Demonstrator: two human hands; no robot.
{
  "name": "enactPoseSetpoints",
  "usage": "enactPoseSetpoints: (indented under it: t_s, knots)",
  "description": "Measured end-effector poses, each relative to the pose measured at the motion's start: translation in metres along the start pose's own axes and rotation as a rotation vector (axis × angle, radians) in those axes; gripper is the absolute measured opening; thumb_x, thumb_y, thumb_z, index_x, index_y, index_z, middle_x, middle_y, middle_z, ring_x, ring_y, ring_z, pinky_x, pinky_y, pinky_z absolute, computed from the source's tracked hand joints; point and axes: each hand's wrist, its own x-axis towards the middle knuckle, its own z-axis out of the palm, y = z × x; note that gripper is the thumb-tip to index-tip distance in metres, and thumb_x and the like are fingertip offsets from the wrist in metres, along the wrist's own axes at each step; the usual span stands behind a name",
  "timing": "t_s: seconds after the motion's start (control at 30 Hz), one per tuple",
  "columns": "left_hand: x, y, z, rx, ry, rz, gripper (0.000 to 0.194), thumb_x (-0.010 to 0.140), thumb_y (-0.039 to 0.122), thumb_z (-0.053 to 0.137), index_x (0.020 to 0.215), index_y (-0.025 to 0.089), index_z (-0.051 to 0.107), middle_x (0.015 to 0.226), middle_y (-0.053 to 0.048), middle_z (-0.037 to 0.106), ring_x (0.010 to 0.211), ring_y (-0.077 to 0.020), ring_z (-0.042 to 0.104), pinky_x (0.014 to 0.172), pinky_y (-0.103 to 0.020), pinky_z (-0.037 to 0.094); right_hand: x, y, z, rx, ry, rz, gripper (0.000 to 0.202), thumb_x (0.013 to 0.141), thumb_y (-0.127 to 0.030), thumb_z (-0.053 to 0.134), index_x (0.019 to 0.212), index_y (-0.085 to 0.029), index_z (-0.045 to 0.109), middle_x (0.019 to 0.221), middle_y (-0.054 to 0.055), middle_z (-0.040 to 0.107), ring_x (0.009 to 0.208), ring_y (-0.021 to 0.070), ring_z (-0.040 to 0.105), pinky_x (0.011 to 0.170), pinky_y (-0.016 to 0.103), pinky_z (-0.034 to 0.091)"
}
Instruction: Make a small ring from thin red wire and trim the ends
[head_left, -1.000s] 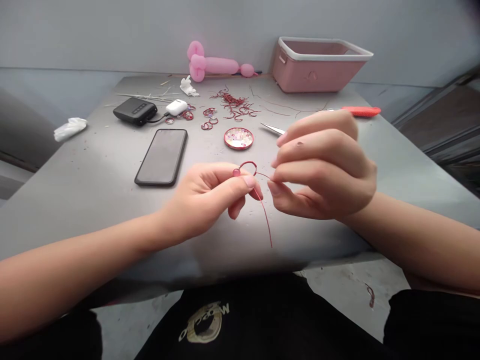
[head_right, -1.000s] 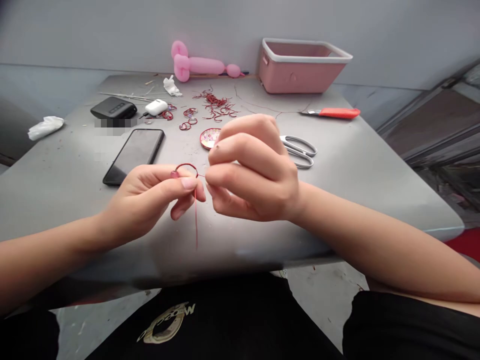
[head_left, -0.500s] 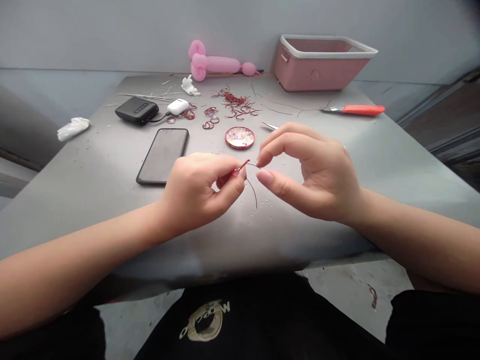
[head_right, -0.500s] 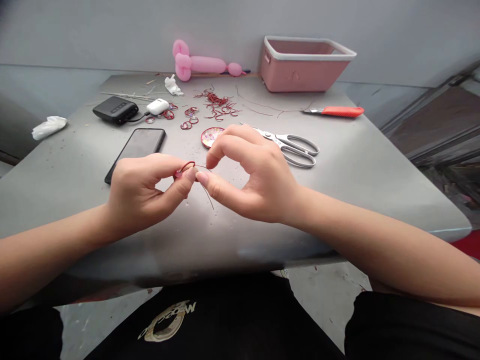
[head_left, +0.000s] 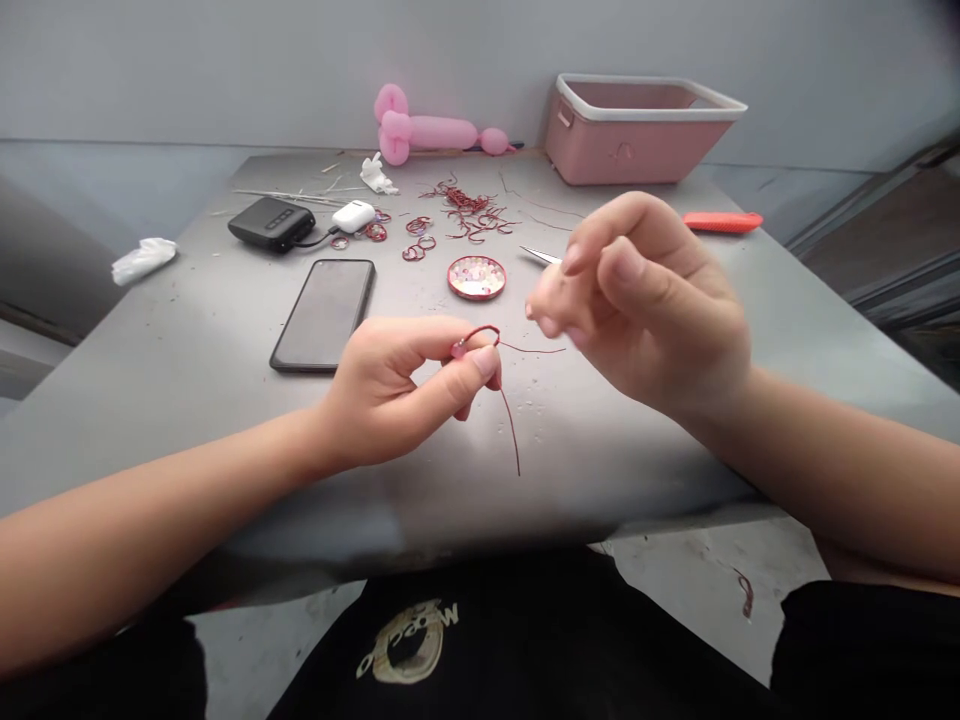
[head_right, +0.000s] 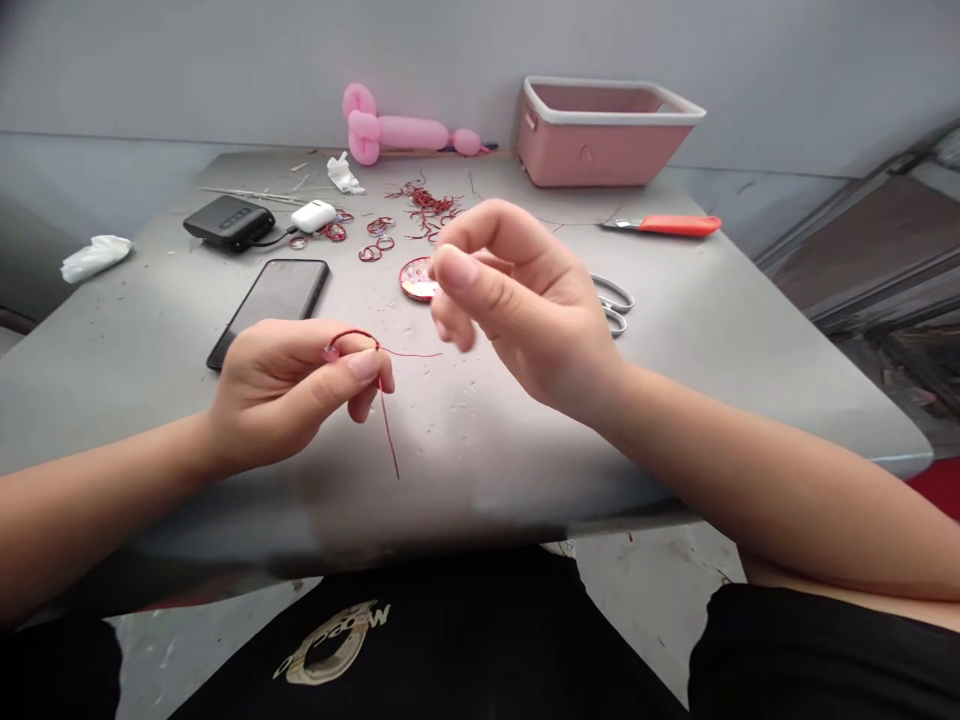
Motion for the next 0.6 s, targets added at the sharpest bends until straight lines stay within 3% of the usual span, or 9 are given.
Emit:
enactPoseSetpoints:
  t_s: [0.07, 0.13, 0.23, 0.4, 0.53, 0.6]
  knots:
    - [0.0, -0.001, 0.001, 0.007, -0.019, 0.008, 0.026, 0.091, 0.02, 0.054, 0.067, 0.02, 0.062, 0.052, 0.005, 0.059, 0.048, -0.0086, 0.053, 0.052, -0.023, 0.044, 0.001, 0.001, -0.005, 0.066, 0.002, 0.117, 0.011, 0.088, -0.031, 0.068, 0.09, -0.027, 0.059, 0.045, -0.012, 0.035, 0.043, 0.0079, 0.041, 0.066, 0.032, 0.053]
    - [0.0, -0.001, 0.001, 0.001, -0.028, 0.012, 0.026, 0.091, 0.02, 0.054, 0.066, 0.02, 0.062, 0.052, 0.004, 0.059, 0.048, -0.0088, 0.053, 0.052, -0.023, 0.044, 0.003, 0.002, -0.009, 0.098, -0.004, 0.196, 0.017, 0.084, -0.018, 0.067, 0.096, -0.027, 0.059, 0.043, -0.014, 0.031, 0.04, 0.0066, 0.036, 0.067, 0.031, 0.052]
    - [-0.001, -0.001, 0.001, -0.01, -0.022, -0.009, 0.026, 0.091, 0.022, 0.054, 0.067, 0.02, 0.062, 0.052, 0.004, 0.06, 0.05, -0.0095, 0.054, 0.052, -0.023, 0.045, 0.006, 0.004, -0.013, 0.16, -0.031, 0.25, 0.028, 0.076, -0.015, 0.067, 0.1, -0.027, 0.06, 0.045, -0.013, 0.038, 0.05, 0.0097, 0.049, 0.071, 0.032, 0.054]
    - [0.0, -0.001, 0.0, -0.014, -0.011, -0.001, 0.027, 0.09, 0.021, 0.053, 0.065, 0.019, 0.06, 0.052, 0.004, 0.058, 0.05, -0.0089, 0.053, 0.053, -0.022, 0.044, 0.011, 0.004, -0.012, 0.312, -0.207, 0.288, 0.026, 0.079, -0.036, 0.068, 0.099, -0.022, 0.062, 0.063, -0.004, 0.058, 0.071, 0.0161, 0.064, 0.074, 0.035, 0.057]
    - [0.0, 0.0, 0.0, 0.068, -0.012, -0.005, 0.027, 0.089, 0.021, 0.052, 0.061, 0.021, 0.056, 0.053, 0.003, 0.058, 0.05, -0.0099, 0.051, 0.053, -0.024, 0.043, 0.006, 0.002, -0.003, 0.167, -0.15, 0.306, 0.02, 0.084, -0.039, 0.071, 0.084, -0.019, 0.066, 0.068, -0.002, 0.062, 0.071, 0.0129, 0.063, 0.068, 0.028, 0.055]
    - [0.0, 0.001, 0.001, 0.073, -0.023, -0.003, 0.028, 0.088, 0.021, 0.052, 0.06, 0.021, 0.055, 0.052, 0.003, 0.057, 0.049, -0.0098, 0.049, 0.053, -0.024, 0.043, 0.002, 0.0, 0.003, 0.068, -0.201, 0.289, 0.017, 0.081, -0.033, 0.077, 0.084, -0.018, 0.069, 0.077, 0.001, 0.068, 0.075, 0.0125, 0.066, 0.069, 0.026, 0.056]
